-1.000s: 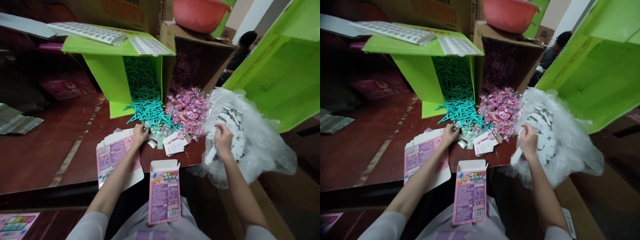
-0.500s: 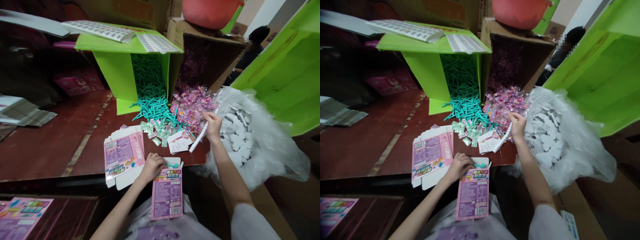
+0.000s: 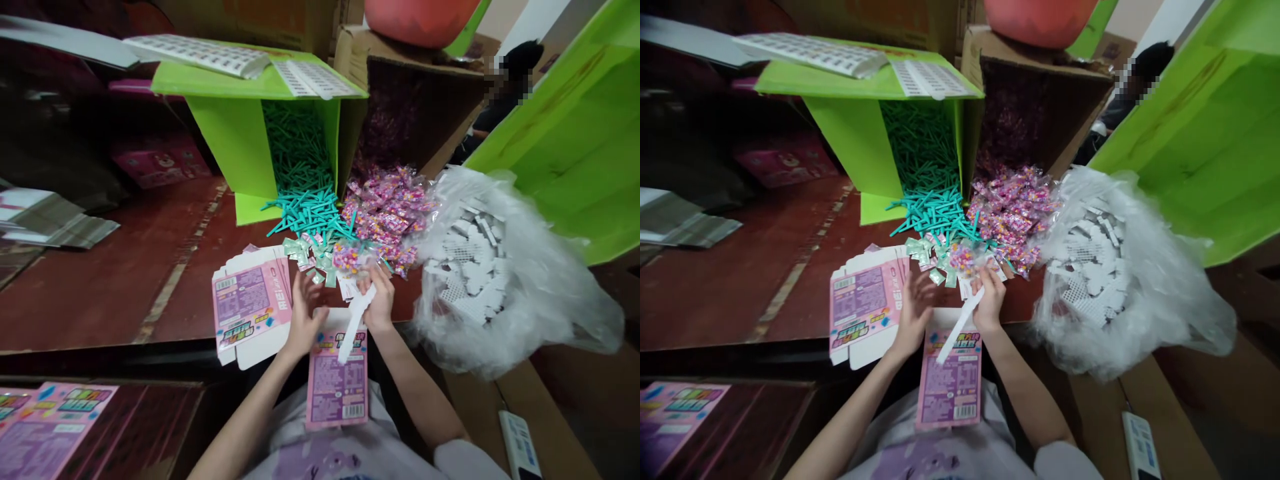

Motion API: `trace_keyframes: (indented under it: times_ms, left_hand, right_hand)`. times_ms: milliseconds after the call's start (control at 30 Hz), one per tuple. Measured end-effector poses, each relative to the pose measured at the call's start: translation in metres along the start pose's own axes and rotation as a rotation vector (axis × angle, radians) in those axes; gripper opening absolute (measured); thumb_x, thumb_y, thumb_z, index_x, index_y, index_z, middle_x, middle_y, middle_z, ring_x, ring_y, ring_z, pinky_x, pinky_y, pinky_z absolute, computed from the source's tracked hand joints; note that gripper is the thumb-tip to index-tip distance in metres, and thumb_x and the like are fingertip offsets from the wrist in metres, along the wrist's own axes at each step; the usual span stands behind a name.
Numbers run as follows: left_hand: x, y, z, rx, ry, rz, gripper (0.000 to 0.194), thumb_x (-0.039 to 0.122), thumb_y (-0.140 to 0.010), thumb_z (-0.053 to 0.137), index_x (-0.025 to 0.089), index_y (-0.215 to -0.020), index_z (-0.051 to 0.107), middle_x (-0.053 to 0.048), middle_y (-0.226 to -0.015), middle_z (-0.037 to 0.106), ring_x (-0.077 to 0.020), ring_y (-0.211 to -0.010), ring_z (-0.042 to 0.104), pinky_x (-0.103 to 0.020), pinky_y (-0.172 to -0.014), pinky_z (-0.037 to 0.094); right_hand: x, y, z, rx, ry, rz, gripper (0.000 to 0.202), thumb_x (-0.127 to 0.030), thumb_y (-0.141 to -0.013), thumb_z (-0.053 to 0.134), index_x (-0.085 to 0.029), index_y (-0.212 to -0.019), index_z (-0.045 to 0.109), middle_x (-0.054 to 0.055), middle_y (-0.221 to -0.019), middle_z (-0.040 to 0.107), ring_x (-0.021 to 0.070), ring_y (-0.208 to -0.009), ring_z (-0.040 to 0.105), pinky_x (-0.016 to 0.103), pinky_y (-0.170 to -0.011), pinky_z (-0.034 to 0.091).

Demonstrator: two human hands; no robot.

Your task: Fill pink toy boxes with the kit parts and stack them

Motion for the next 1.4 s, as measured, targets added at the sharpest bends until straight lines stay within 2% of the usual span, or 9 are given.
trace_keyframes:
  times_ms: [100, 267, 367, 533, 700, 900, 1033, 1233, 1400]
  left_hand:
    - [-0.016, -0.025, 0.001, 0.111, 0.196, -0.144, 0.08, 0.046, -0.078, 0.064, 0.034, -0.142, 0.018, -0.013, -0.141, 0.038, -0.0212, -0.107, 0.058, -0.038, -0.09, 0.047]
    - [-0.029, -0.037, -0.018, 0.208, -0.007, -0.157, 0.062, 0.041, -0.074, 0.069, 0.021, -0.128, 0.048, -0.013, -0.126, 0.053, -0.0223, -0.108, 0.056, -0.034, -0.088, 0.047]
    - [-0.025, -0.031, -0.01, 0.035, -0.045, -0.151, 0.045, 0.039, -0.078, 0.064, 0.016, -0.116, 0.058, -0.009, -0.098, 0.063, -0.0198, -0.091, 0.06, -0.032, -0.081, 0.048]
    - [-0.01, -0.024, 0.022, -0.223, -0.219, -0.029, 0.062, 0.03, -0.077, 0.065, 0.019, -0.134, 0.044, -0.002, -0.082, 0.058, -0.0149, -0.074, 0.056, -0.028, -0.071, 0.047]
    - [-0.022, -0.049, -0.022, 0.106, -0.487, 0.078, 0.051, 0.037, -0.086, 0.051, 0.019, -0.133, 0.043, -0.011, -0.111, 0.058, -0.0224, -0.1, 0.056, -0.037, -0.086, 0.044]
    - [-0.06, -0.075, -0.014, -0.225, -0.942, 0.079, 0.067, 0.044, -0.074, 0.067, 0.019, -0.132, 0.045, -0.015, -0.124, 0.057, -0.0336, -0.114, 0.049, -0.049, -0.094, 0.035]
    - [-0.048, -0.079, -0.026, 0.047, -0.773, 0.136, 0.062, 0.036, -0.071, 0.07, 0.016, -0.126, 0.047, -0.011, -0.107, 0.061, -0.0245, -0.098, 0.057, -0.039, -0.086, 0.042]
    - [-0.023, -0.062, -0.1, 0.811, -0.151, -0.018, 0.045, 0.042, -0.063, 0.074, 0.018, -0.088, 0.045, 0.002, -0.081, 0.052, -0.0102, -0.068, 0.052, -0.023, -0.062, 0.042]
    - [-0.018, -0.057, -0.104, 0.831, 0.473, -0.061, 0.031, 0.046, -0.072, 0.053, 0.02, -0.077, 0.037, 0.005, -0.072, 0.045, -0.0082, -0.063, 0.05, -0.021, -0.062, 0.043]
  right_hand:
    - [0.025, 0.011, 0.01, -0.119, 0.013, 0.202, 0.028, -0.032, -0.067, 0.073, -0.018, -0.061, 0.049, -0.01, -0.046, 0.035, 0.0034, -0.039, 0.029, 0.02, -0.041, 0.023]
    - [0.046, 0.022, 0.016, -0.274, 0.008, 0.439, 0.024, -0.034, -0.067, 0.071, -0.016, -0.071, 0.055, -0.011, -0.041, 0.036, 0.0033, -0.035, 0.03, 0.02, -0.042, 0.029]
    - [0.042, 0.016, 0.013, -0.211, -0.03, 0.349, 0.026, -0.041, -0.072, 0.066, -0.018, -0.08, 0.055, -0.011, -0.043, 0.037, 0.0041, -0.036, 0.031, 0.02, -0.043, 0.029]
    - [0.038, 0.004, 0.004, -0.037, -0.004, 0.188, 0.03, -0.047, -0.076, 0.062, -0.02, -0.076, 0.05, -0.011, -0.045, 0.032, 0.005, -0.039, 0.031, 0.019, -0.041, 0.023]
    - [0.017, -0.001, -0.024, 0.074, 0.079, -0.02, 0.037, -0.053, -0.083, 0.042, -0.02, -0.091, 0.056, -0.006, -0.059, 0.04, 0.008, -0.047, 0.038, 0.021, -0.048, 0.031]
    - [0.001, 0.012, -0.046, -0.051, 0.268, -0.205, 0.033, -0.024, -0.064, 0.057, -0.019, -0.095, 0.053, 0.0, -0.085, 0.058, 0.0156, -0.076, 0.055, 0.027, -0.068, 0.042]
    - [0.003, 0.022, -0.055, -0.023, 0.351, -0.205, 0.026, -0.024, -0.068, 0.064, -0.02, -0.09, 0.05, -0.002, -0.079, 0.058, 0.0139, -0.071, 0.056, 0.027, -0.068, 0.044]
    - [0.023, 0.032, -0.052, -0.297, 0.738, -0.224, 0.031, -0.027, -0.066, 0.073, -0.02, -0.095, 0.063, 0.004, -0.09, 0.066, 0.0201, -0.086, 0.061, 0.034, -0.082, 0.047]
    - [0.024, 0.027, -0.069, -0.147, 0.77, -0.327, 0.027, -0.032, -0.069, 0.074, -0.019, -0.091, 0.065, 0.004, -0.087, 0.065, 0.0199, -0.085, 0.06, 0.034, -0.08, 0.046]
Point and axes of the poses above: each hand's wrist, its own y-axis away from the middle knuckle, its own z-axis out of the palm, x = y × z, the point moved 7 cm from there along -y, towards the middle knuckle
